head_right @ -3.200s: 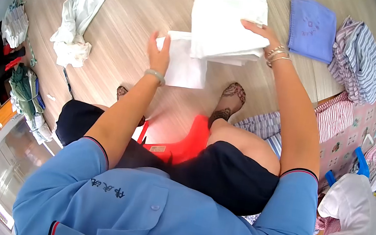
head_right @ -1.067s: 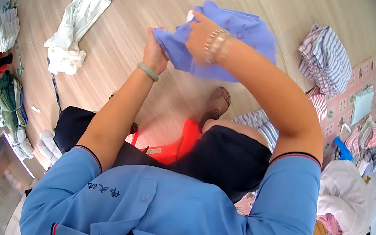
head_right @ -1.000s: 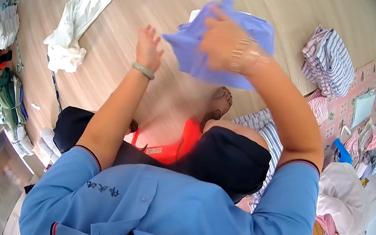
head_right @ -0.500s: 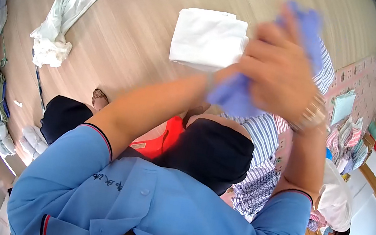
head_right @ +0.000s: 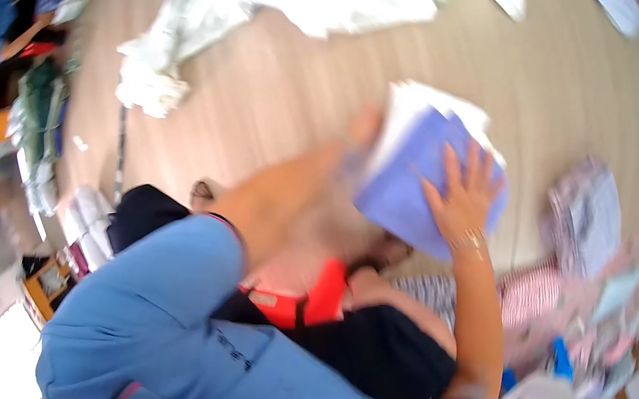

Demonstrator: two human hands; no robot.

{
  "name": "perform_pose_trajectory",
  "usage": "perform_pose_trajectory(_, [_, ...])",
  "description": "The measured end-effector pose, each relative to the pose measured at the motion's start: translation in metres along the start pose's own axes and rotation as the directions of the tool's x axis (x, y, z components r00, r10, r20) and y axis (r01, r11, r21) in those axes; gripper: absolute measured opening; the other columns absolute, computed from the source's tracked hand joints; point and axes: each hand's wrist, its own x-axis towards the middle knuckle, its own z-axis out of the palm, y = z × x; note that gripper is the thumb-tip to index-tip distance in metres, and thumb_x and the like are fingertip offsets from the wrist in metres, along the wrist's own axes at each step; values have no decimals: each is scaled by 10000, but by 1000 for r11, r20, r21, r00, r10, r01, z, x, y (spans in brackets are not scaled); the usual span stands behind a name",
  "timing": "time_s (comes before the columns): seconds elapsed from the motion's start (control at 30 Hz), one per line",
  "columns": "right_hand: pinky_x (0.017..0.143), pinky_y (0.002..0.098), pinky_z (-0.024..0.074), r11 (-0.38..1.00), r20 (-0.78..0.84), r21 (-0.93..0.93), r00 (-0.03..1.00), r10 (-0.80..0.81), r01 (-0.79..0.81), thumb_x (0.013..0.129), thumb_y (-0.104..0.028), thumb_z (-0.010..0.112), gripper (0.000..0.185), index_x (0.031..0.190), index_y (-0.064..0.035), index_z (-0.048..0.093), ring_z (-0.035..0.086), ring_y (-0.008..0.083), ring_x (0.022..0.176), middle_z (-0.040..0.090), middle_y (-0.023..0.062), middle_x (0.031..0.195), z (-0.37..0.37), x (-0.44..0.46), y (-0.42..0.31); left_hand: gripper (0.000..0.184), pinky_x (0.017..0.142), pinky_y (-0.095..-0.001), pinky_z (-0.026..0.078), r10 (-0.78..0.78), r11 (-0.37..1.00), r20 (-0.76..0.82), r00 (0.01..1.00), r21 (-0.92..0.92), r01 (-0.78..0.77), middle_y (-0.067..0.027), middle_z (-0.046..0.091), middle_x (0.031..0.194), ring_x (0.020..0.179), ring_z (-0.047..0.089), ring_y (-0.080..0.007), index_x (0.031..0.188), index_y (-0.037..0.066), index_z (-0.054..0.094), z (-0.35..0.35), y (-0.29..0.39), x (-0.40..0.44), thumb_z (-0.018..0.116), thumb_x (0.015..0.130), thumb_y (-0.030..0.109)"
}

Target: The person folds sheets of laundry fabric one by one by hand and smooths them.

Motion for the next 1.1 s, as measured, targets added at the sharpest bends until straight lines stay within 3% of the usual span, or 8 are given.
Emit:
perform_pose_trajectory(0.03, [1031,581,84,997,-15,74,1000,-5,6,759,-382,599,638,1332,-191,391,149,357,1335,219,118,1445,10,1,16,692,1053,-339,245,261,953,-188,947,205,-222,-183,421,1311,1248,370,-254,1271,41,444,33,-8,8,142,912,548])
perform_pose_trajectory(0.07, [1041,555,94,985,-57,168,998,-20,29,761,-356,598,643,1336,-164,383,150,361,1333,221,135,1441,20,7,27,692,1053,-339,245,275,950,-247,929,218,-223,-183,421,1311,1248,370,-254,1271,41,444,30,-10,12,142,912,548])
perform_pose_trajectory(0.2, [1066,476,129,877,-163,458,984,-78,145,819,-385,516,671,1381,-106,281,150,372,1330,164,196,1444,56,9,71,791,1084,-364,145,64,920,387,920,-380,96,-155,298,1406,1328,224,-260,1364,71,315,17,30,5,165,855,658])
perform_pose_trajectory(0.37, [1064,472,134,819,-107,566,993,-41,95,870,-478,397,671,1415,-143,193,141,372,1331,111,208,1453,75,4,85,831,1054,-355,224,-20,960,356,934,-256,118,-107,351,1382,1273,326,-207,1353,118,348,12,59,-59,260,798,730])
perform_pose_trajectory(0.53, [1071,451,116,761,-130,603,971,-203,240,876,-474,381,686,1410,-87,191,140,356,1334,119,206,1451,63,61,39,718,954,-343,389,87,911,327,941,-408,58,-98,467,1289,1113,507,-184,1310,71,387,-44,66,-87,536,805,559])
perform_pose_trajectory(0.83, [1084,365,120,656,-232,613,894,-383,440,907,-269,377,549,1394,-60,234,155,284,1342,153,135,1463,-60,214,-189,677,1000,-307,342,301,909,133,944,-340,-242,-88,429,1327,1175,447,-181,1335,36,338,-251,201,-188,487,864,499])
perform_pose_trajectory(1.0, [1080,365,130,560,-298,601,810,-505,570,910,-273,409,532,1386,-81,266,193,273,1327,187,125,1456,-93,271,-323,624,937,-345,423,544,783,229,808,-485,-389,-79,514,1240,1094,522,-182,1276,92,431,-397,235,-227,524,834,521])
perform_pose_trajectory(1.1, [1071,372,151,495,-414,420,646,-642,761,920,-267,403,506,1374,-80,285,206,306,1315,212,125,1449,-71,322,-419,622,937,-359,419,617,746,-122,777,-222,-627,-76,515,1240,1091,527,-186,1288,100,423,-428,249,-290,524,836,515])
